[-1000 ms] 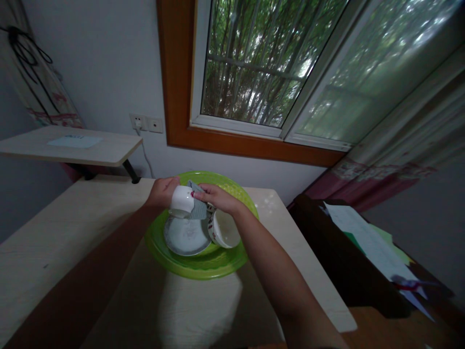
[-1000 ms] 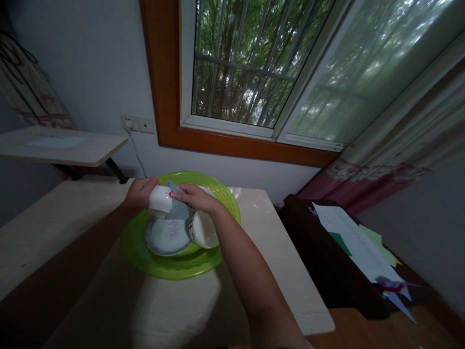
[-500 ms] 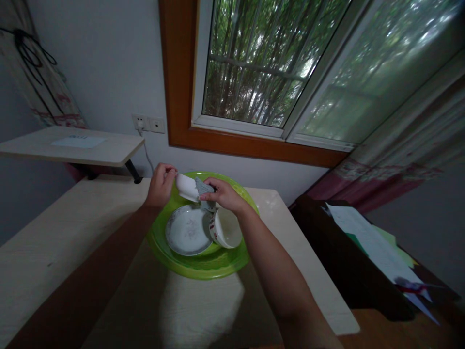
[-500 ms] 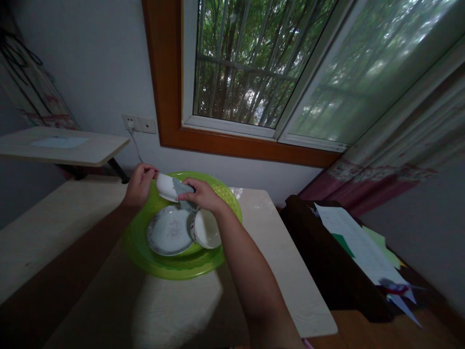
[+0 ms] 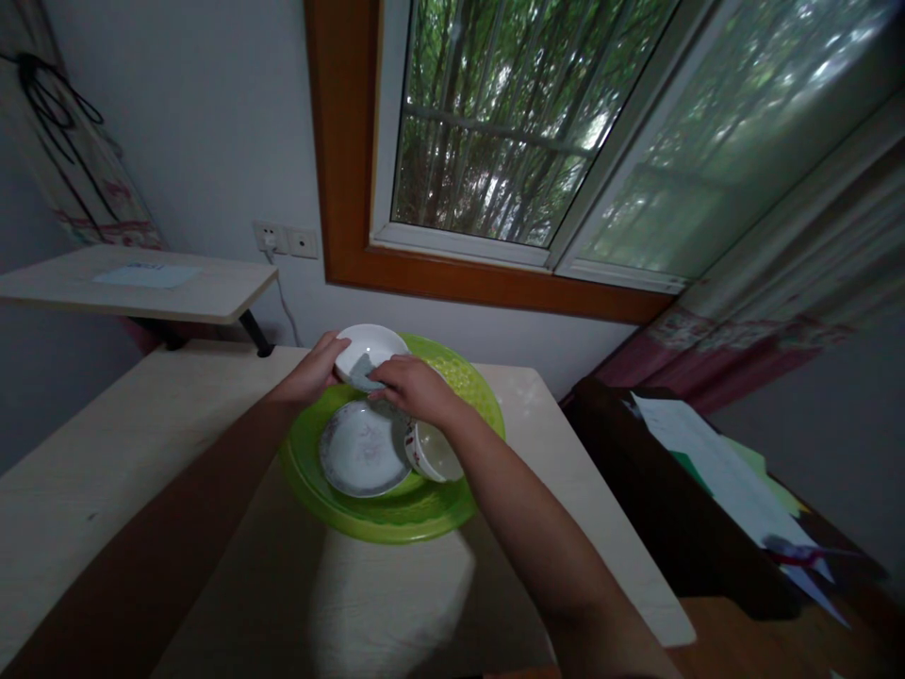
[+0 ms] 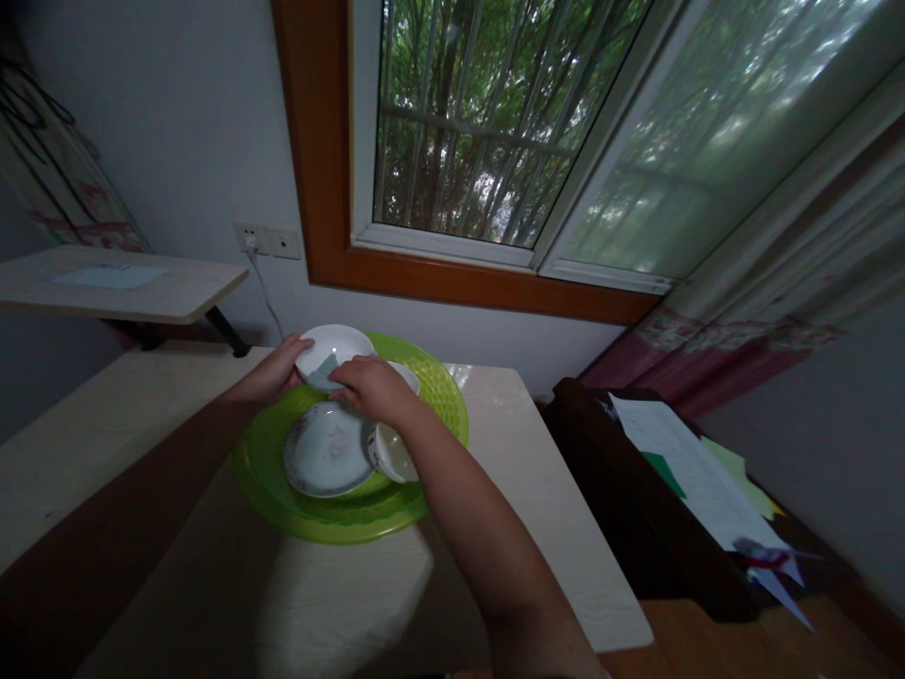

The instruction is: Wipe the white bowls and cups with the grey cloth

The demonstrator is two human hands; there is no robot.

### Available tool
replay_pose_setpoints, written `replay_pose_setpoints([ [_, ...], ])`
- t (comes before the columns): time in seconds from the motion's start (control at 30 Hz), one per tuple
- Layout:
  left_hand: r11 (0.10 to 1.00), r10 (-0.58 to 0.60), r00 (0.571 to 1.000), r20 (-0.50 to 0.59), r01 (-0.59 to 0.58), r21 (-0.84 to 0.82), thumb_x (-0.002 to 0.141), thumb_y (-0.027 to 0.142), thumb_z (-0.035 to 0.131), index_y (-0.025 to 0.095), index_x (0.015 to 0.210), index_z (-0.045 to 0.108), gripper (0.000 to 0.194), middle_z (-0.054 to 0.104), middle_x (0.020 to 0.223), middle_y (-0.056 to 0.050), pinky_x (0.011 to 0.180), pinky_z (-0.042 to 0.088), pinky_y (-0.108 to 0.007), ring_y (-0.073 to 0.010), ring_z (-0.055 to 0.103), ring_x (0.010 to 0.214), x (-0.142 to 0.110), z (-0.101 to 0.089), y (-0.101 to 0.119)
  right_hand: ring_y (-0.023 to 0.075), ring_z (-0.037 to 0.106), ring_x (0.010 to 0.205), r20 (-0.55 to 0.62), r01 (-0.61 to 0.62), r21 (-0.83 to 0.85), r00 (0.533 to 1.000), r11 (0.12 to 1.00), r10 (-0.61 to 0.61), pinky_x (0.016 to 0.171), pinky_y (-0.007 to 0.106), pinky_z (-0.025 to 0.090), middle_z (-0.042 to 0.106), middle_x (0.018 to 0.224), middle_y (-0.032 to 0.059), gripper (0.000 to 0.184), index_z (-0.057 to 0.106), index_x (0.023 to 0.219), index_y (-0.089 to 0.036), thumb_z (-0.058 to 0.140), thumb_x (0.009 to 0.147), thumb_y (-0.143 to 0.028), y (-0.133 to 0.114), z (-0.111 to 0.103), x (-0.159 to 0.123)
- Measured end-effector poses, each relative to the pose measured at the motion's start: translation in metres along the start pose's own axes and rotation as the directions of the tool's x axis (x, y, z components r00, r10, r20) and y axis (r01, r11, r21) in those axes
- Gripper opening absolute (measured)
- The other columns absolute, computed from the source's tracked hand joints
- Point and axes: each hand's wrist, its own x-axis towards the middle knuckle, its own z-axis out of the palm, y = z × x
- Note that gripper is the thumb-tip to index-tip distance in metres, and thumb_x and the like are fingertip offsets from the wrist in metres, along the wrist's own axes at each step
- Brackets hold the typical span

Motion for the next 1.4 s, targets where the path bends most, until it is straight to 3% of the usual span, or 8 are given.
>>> replay_pose_setpoints([
  [0.2,0.978,0.014,1.0,0.027,-0.019,0.207,0.081,0.049,0.056,0.015,0.103,0.065,0.041,0.067,0.088,-0.004,0.062,0.045,-0.027,-0.0174,0.058,0.073,-0.001,-0.004,0.002,0.018,0.06,0.093,-0.066,-0.151,0.28,0.982,0.948,0.176,0.087,0.03,0.043,0.071,0.097,0.0043,0.028,0.073,0.103,-0.021,0.054,0.097,-0.041,0.008,-0.002,-0.002],
  [0.43,0.981,0.032,0.977,0.21,-0.071,0.179,0.082,0.05,0.059,0.013,0.106,0.067,0.044,0.07,0.099,-0.007,0.074,0.045,-0.028,-0.0198,0.061,0.087,-0.012,0.006,0.018,0.0197,0.052,0.096,-0.433,-0.25,0.127,0.857,0.96,0.281,0.09,0.033,0.042,0.055,0.097,0.0054,0.025,0.07,0.111,-0.021,0.061,0.094,-0.036,0.014,0.0,0.004],
  [0.57,0.986,0.015,0.981,0.192,-0.046,0.16,0.081,0.05,0.06,0.014,0.105,0.065,0.044,0.069,0.096,-0.007,0.072,0.045,-0.029,-0.0203,0.06,0.086,-0.015,0.007,0.018,0.0187,0.053,0.093,-0.389,-0.26,0.104,0.878,0.96,0.28,0.087,0.032,0.044,0.054,0.108,0.0069,0.039,0.055,0.125,-0.018,0.065,0.09,-0.032,0.007,0.011,0.006],
  [0.7,0.985,0.006,0.992,0.13,-0.028,0.168,0.08,0.05,0.059,0.016,0.094,0.063,0.037,0.065,0.084,-0.003,0.064,0.042,-0.028,-0.0175,0.057,0.073,-0.012,0.004,0.013,0.0192,0.052,0.093,-0.321,-0.247,0.018,0.916,0.969,0.239,0.085,0.032,0.045,0.053,0.109,0.0086,0.029,0.06,0.106,-0.016,0.07,0.087,-0.037,-0.003,0.012,0.006],
  [0.83,0.983,0.032,0.994,0.109,-0.051,0.177,0.08,0.05,0.057,0.017,0.09,0.061,0.034,0.062,0.081,-0.001,0.065,0.042,-0.028,-0.0167,0.055,0.073,-0.008,0.002,0.01,0.0228,0.052,0.101,-0.181,-0.114,-0.081,0.978,0.99,0.098,0.094,0.037,0.041,0.061,0.1,0.0098,0.028,0.069,0.086,-0.017,0.061,0.093,-0.043,-0.007,0.006,0.004],
  [1.0,0.96,0.096,0.992,0.079,-0.114,0.256,0.08,0.048,0.057,0.016,0.088,0.063,0.034,0.064,0.085,-0.002,0.073,0.044,-0.029,-0.0183,0.056,0.081,-0.006,0.001,0.009,0.02,0.06,0.105,0.067,0.06,0.029,0.996,0.998,-0.062,0.1,0.036,0.04,0.07,0.109,0.0088,0.036,0.071,0.106,-0.019,0.04,0.103,-0.037,-0.013,0.005,0.003],
  [1.2,0.951,0.119,0.984,0.131,-0.15,0.271,0.083,0.046,0.054,0.017,0.09,0.064,0.032,0.064,0.089,-0.002,0.076,0.044,-0.028,-0.0175,0.056,0.085,-0.005,0.0,0.007,0.0235,0.047,0.135,0.053,0.044,-0.126,0.998,0.991,-0.037,0.114,0.041,0.032,0.051,0.147,0.0114,0.05,0.057,0.135,-0.017,0.036,0.103,-0.048,-0.018,0.012,0.001],
  [1.4,0.939,0.095,0.993,0.068,-0.112,0.325,0.081,0.05,0.056,0.018,0.094,0.065,0.036,0.065,0.088,-0.002,0.068,0.044,-0.027,-0.0182,0.056,0.08,-0.006,0.0,0.008,0.0343,0.049,0.13,-0.028,-0.092,-0.274,0.996,0.957,0.087,0.113,0.049,0.031,0.06,0.134,0.0199,0.07,0.068,0.121,-0.01,0.049,0.089,-0.07,-0.022,0.011,-0.001],
])
